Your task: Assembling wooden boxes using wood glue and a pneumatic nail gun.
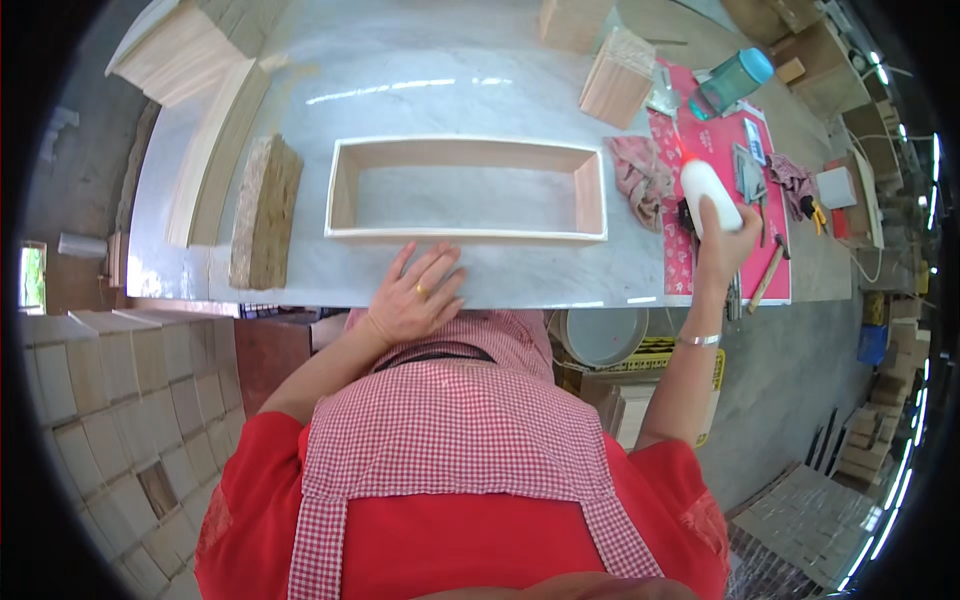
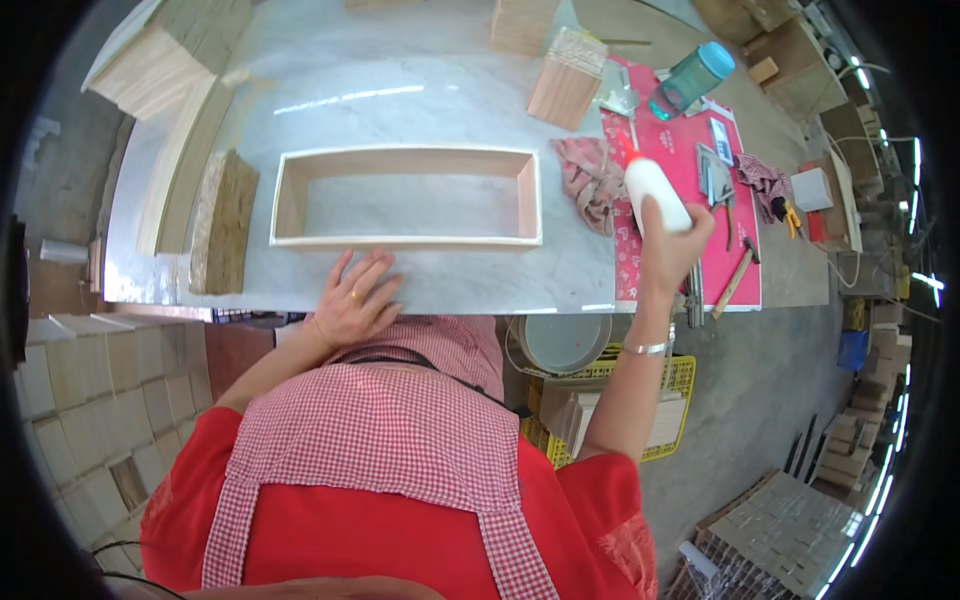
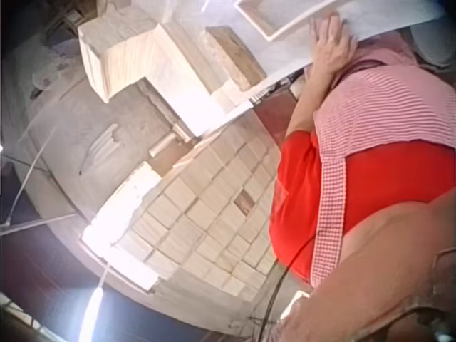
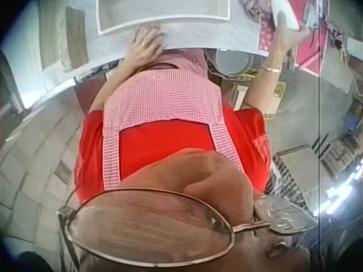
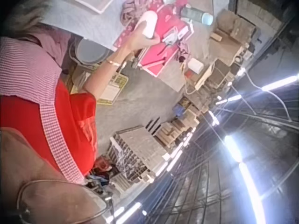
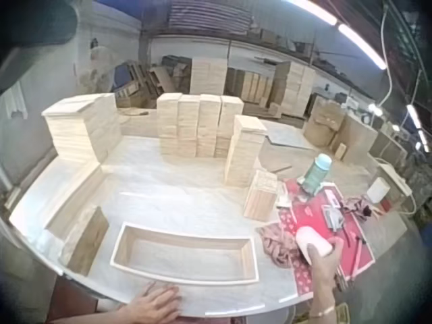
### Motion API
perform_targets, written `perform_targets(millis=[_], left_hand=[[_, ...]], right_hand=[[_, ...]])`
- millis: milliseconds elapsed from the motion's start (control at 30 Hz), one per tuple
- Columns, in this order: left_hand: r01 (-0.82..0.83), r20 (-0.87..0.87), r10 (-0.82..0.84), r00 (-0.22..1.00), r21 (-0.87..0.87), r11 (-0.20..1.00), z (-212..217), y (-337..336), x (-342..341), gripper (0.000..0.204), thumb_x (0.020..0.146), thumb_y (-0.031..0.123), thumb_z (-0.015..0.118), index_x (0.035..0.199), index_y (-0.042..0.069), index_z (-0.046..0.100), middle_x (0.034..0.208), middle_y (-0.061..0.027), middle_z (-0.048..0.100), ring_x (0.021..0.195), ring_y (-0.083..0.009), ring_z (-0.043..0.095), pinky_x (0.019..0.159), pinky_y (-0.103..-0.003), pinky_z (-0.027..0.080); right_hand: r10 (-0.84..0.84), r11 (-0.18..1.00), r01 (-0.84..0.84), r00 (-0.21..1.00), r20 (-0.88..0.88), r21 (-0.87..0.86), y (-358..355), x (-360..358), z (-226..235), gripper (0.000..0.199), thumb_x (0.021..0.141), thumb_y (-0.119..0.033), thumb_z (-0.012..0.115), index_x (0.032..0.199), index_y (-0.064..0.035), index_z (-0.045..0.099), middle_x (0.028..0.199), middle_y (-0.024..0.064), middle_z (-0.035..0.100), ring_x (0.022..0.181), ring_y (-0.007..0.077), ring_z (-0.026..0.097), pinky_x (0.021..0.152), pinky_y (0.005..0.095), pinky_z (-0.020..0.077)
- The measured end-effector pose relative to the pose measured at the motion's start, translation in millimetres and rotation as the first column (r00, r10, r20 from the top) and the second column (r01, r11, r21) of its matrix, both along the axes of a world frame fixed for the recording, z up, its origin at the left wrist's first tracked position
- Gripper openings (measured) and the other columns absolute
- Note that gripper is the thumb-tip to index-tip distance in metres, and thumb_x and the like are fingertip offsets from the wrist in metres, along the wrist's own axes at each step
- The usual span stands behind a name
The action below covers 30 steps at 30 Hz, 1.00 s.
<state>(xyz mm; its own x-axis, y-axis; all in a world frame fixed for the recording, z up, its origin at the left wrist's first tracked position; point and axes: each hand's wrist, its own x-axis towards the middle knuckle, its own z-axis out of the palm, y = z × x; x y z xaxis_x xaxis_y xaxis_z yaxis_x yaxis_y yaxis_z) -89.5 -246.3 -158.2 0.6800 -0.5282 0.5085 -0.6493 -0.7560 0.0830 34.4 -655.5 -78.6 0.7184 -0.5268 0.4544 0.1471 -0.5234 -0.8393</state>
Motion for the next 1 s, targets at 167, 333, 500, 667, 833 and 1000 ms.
perform_targets(millis=[167,333,500,667,833,1000], left_hand=[[-0.017,-0.017,0.018,1.0,0.028,0.999,-2.3,0.5,0.8,0.035,0.084,0.032,0.069,0.113,0.012,0.066,0.137,-0.0098,0.053,0.132,-0.0255,0.049,0.116,-0.051,0.028],[-0.016,-0.06,0.021,0.998,0.082,0.997,-4.9,-0.6,3.6,0.035,0.086,0.032,0.067,0.115,0.011,0.066,0.137,-0.011,0.053,0.133,-0.0275,0.048,0.114,-0.051,0.03],[0.055,-0.012,-0.055,0.998,0.033,0.998,-11.4,-1.9,5.9,0.035,0.09,0.033,0.064,0.117,0.011,0.066,0.138,-0.0122,0.052,0.132,-0.0311,0.048,0.113,-0.052,0.032],[0.04,0.048,-0.039,0.998,-0.01,0.999,-15.6,-3.0,7.8,0.036,0.094,0.035,0.061,0.118,0.01,0.066,0.138,-0.0131,0.051,0.132,-0.0328,0.047,0.111,-0.053,0.034],[0.056,0.058,-0.055,0.997,-0.017,0.998,-12.7,-5.1,10.7,0.036,0.096,0.036,0.058,0.118,0.008,0.065,0.139,-0.0143,0.05,0.133,-0.0342,0.046,0.11,-0.054,0.036],[0.071,0.055,-0.069,0.996,-0.036,0.997,-10.3,-4.9,9.7,0.036,0.094,0.033,0.061,0.12,0.008,0.063,0.14,-0.0149,0.049,0.134,-0.0354,0.046,0.11,-0.054,0.036]], right_hand=[[-0.052,0.909,-0.001,0.992,-0.116,-0.417,-28.1,108.8,-24.7,0.044,0.069,-0.029,0.083,0.085,0.0005,0.055,0.079,0.0118,0.056,0.074,0.0248,0.056,0.068,0.0389,0.0472],[-0.155,0.632,-0.268,0.875,-0.458,-0.727,-38.0,158.8,-50.6,0.057,0.07,-0.049,0.075,0.088,0.0037,0.067,0.088,0.0272,0.067,0.086,0.0423,0.065,0.074,0.0508,0.0514],[-0.128,0.845,-0.188,0.838,-0.53,-0.501,-59.9,103.6,-29.3,0.045,0.078,-0.035,0.075,0.104,0.0018,0.066,0.097,0.0263,0.069,0.093,0.042,0.067,0.08,0.049,0.0532],[-0.508,0.701,0.544,0.835,0.214,-0.461,-133.0,-78.6,-36.6,0.037,0.081,-0.024,0.073,0.106,0.0036,0.067,0.104,0.0215,0.068,0.099,0.0343,0.065,0.09,0.0403,0.0495],[-0.806,0.523,0.621,0.137,-0.576,-0.584,-161.1,-277.8,-103.8,0.056,0.081,-0.048,0.068,0.104,0.0031,0.07,0.113,0.0273,0.065,0.108,0.0423,0.062,0.094,0.0494,0.0481],[-0.457,0.652,0.621,-0.135,-0.879,-0.434,-125.0,-315.7,-172.5,0.097,0.075,-0.074,0.064,0.122,0.0111,0.06,0.128,0.0308,0.058,0.122,0.0426,0.056,0.103,0.0473,0.0449]])
